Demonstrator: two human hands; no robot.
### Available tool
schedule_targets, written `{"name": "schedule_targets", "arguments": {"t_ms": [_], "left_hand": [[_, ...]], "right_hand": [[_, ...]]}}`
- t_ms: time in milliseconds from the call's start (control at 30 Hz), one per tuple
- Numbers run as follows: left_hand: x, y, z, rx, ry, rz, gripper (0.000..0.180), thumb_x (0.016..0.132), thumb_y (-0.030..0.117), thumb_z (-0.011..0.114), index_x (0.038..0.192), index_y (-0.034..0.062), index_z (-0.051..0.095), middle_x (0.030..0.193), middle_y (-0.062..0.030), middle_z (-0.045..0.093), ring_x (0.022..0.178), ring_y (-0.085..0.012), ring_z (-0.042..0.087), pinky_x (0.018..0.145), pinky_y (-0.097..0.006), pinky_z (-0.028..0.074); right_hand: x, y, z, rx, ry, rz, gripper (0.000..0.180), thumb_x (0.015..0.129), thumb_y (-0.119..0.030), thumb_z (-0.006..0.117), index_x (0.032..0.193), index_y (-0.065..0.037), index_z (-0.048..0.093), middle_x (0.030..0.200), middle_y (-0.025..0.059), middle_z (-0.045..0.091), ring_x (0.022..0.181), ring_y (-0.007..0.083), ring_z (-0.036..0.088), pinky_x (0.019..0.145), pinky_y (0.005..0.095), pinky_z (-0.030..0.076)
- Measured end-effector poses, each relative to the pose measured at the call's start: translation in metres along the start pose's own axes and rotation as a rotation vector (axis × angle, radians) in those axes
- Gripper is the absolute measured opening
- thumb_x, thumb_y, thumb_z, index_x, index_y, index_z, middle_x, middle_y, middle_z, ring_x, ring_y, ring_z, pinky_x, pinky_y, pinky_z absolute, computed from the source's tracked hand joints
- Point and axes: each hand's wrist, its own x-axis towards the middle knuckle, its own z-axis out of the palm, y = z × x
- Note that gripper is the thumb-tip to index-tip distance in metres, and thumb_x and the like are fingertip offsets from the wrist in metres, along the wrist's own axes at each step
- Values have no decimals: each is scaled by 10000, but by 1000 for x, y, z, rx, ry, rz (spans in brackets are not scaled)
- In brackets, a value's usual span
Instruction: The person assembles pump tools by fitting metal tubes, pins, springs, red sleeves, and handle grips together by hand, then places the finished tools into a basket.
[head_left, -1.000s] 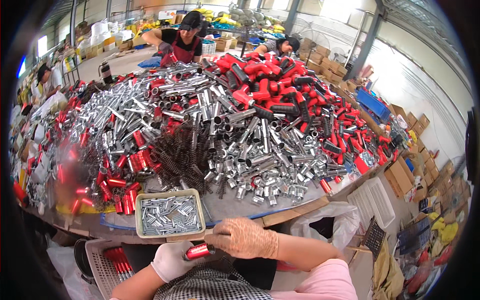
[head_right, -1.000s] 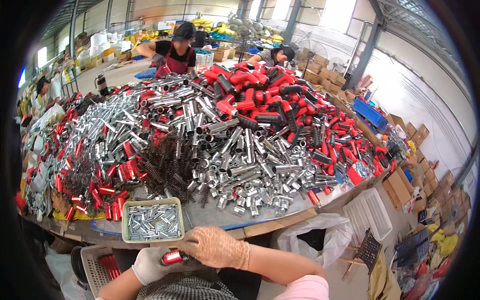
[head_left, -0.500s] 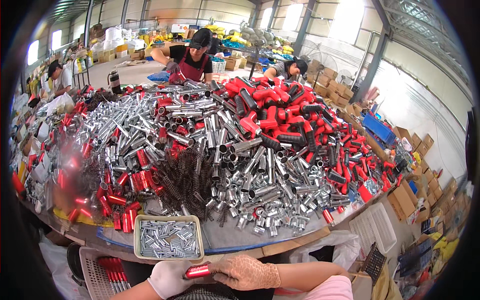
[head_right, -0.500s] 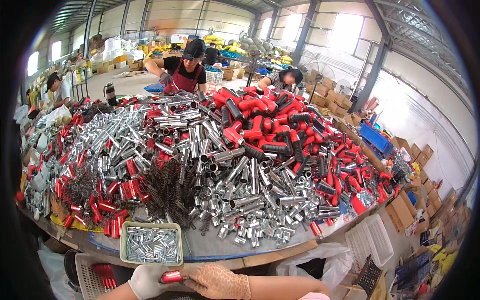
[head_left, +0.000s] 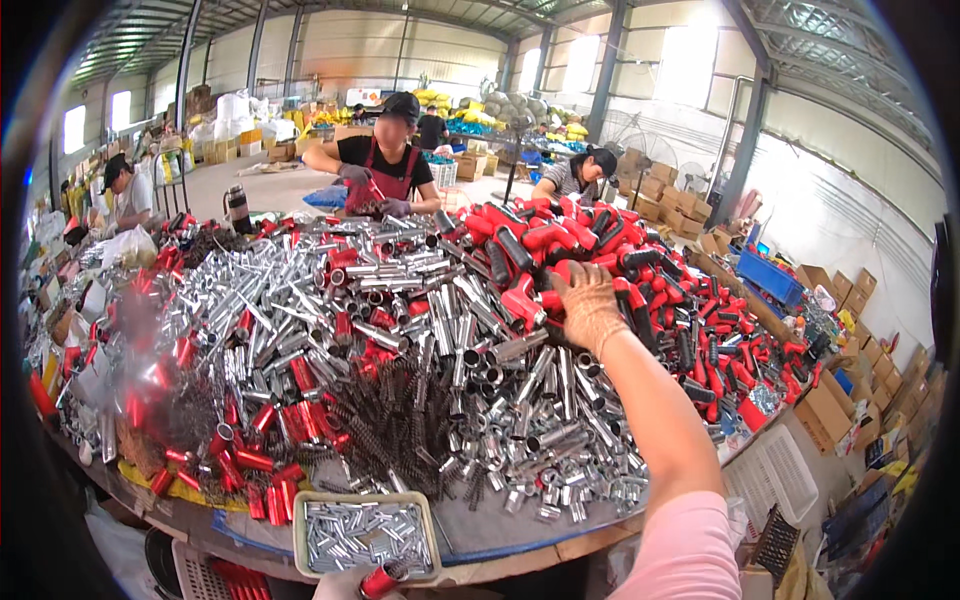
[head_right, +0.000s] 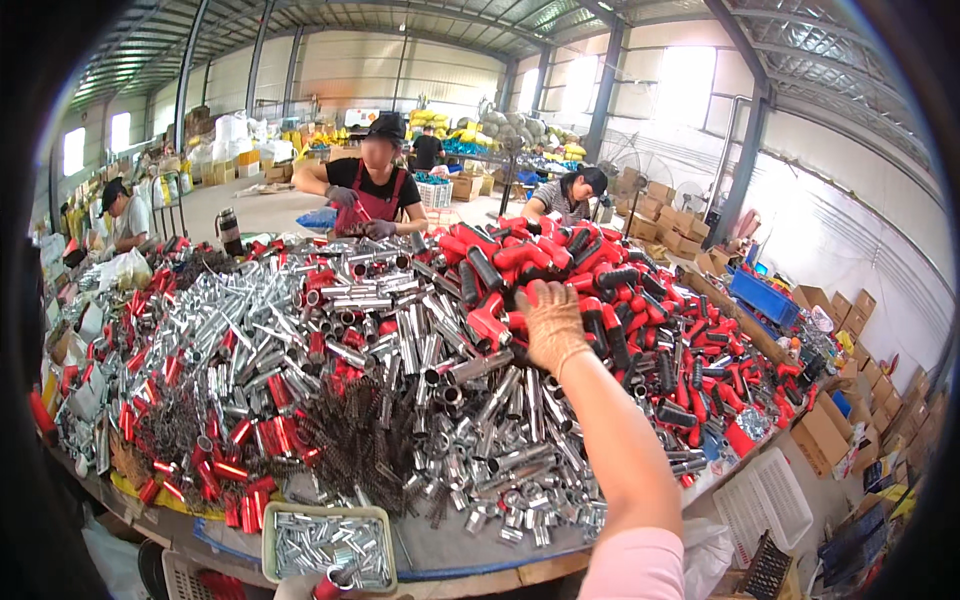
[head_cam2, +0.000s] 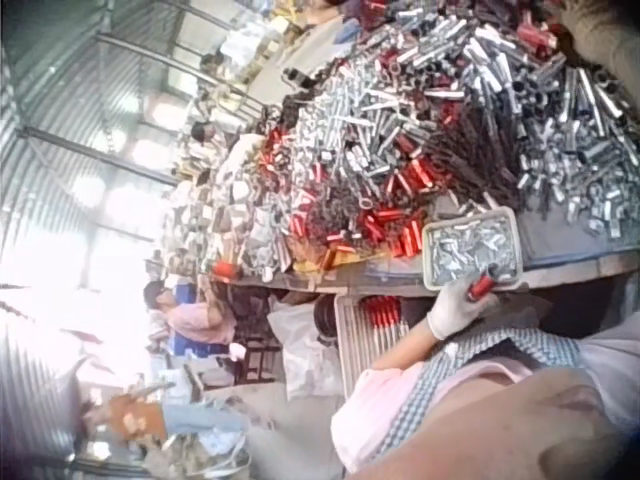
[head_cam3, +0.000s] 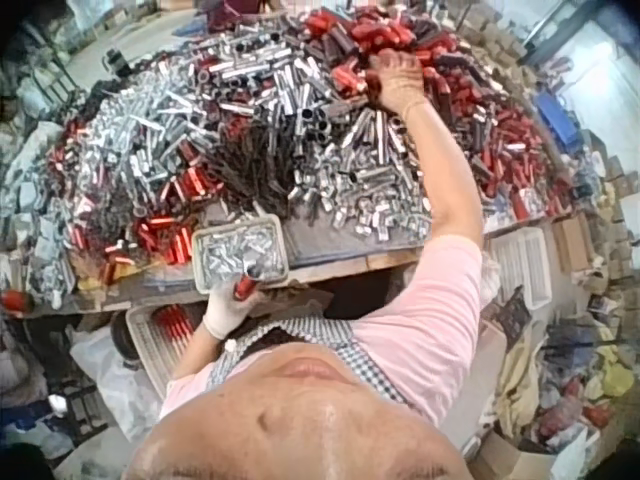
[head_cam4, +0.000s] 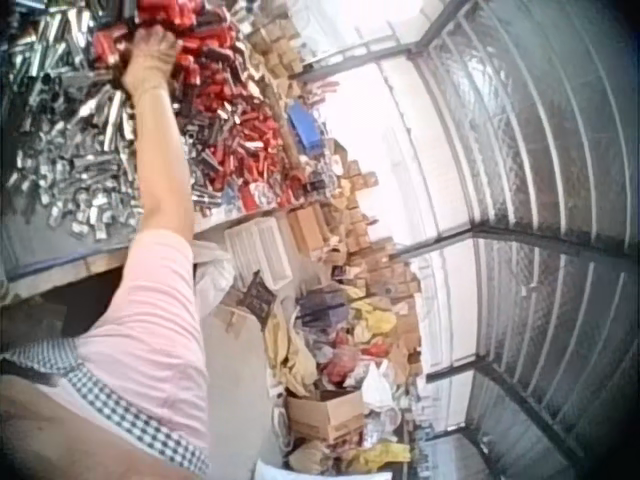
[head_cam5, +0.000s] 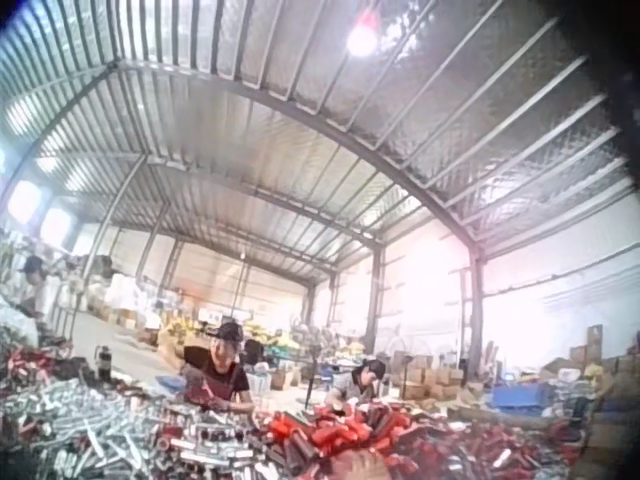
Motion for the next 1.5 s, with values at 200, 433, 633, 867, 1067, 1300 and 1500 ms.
{"name": "schedule_targets", "arguments": {"t_ms": [200, 433, 633, 867, 1067, 1300, 1500], "left_hand": [[-4, -1, 2, -96, 16, -76, 259, 770, 218, 764, 873, 18, 636, 655, -143, 560, 568, -256, 519, 563, -370, 446], [-12, -5, 0, -98, -3, -79, 280, 754, 270, 768, 826, 38, 627, 653, -126, 577, 598, -316, 558, 574, -393, 465], [1, -25, -5, 260, -16, 173, 430, 728, 436, 801, 916, 70, 678, 695, -142, 640, 628, -350, 654, 585, -433, 531], [-20, -11, -24, 532, -209, 145, 350, 742, 367, 744, 842, 64, 601, 743, -130, 637, 728, -340, 650, 633, -424, 513], [-41, 6, -18, 484, -443, 87, 371, 699, 377, 796, 847, 86, 620, 744, -121, 634, 743, -340, 647, 651, -432, 502], [-41, 3, -7, -352, -1265, -401, 300, 775, 238, 782, 799, -12, 618, 660, -27, 598, 608, -125, 562, 538, -302, 442], [-42, 10, -10, -79, -1026, -191, 292, 751, 273, 783, 792, 21, 643, 681, -127, 634, 651, -232, 619, 616, -369, 480]], "right_hand": [[37, 9, 52, -50, -60, 29, 370, 864, -220, 553, 1226, -190, 624, 1421, 67, 433, 1340, 297, 341, 1131, 545, 195], [-4, 6, -58, 1081, 75, 435, 516, 873, -396, 648, 1217, -16, 586, 1237, 192, 585, 1166, 271, 544, 1064, 365, 349], [-161, -83, -144, 1387, -1048, 104, 456, 707, -134, 726, 1151, -44, 667, 848, 98, 682, 739, 162, 673, 671, 320, 547], [-268, -125, -166, 1873, -1073, 243, 520, 665, -150, 727, 1172, -58, 662, 941, 143, 694, 839, 238, 688, 810, 328, 542], [-269, -157, -176, 1165, -305, -870, 313, 696, -126, 725, 1003, -74, 694, 862, 80, 654, 779, 277, 651, 717, 390, 540], [-280, -169, -176, 927, 459, -1331, 338, 685, -259, 669, 985, -106, 703, 828, 91, 606, 740, 222, 608, 775, 388, 532], [-279, -165, -177, 930, 421, -1335, 332, 706, -252, 661, 1000, -102, 705, 858, 85, 614, 738, 221, 603, 741, 382, 523]]}}
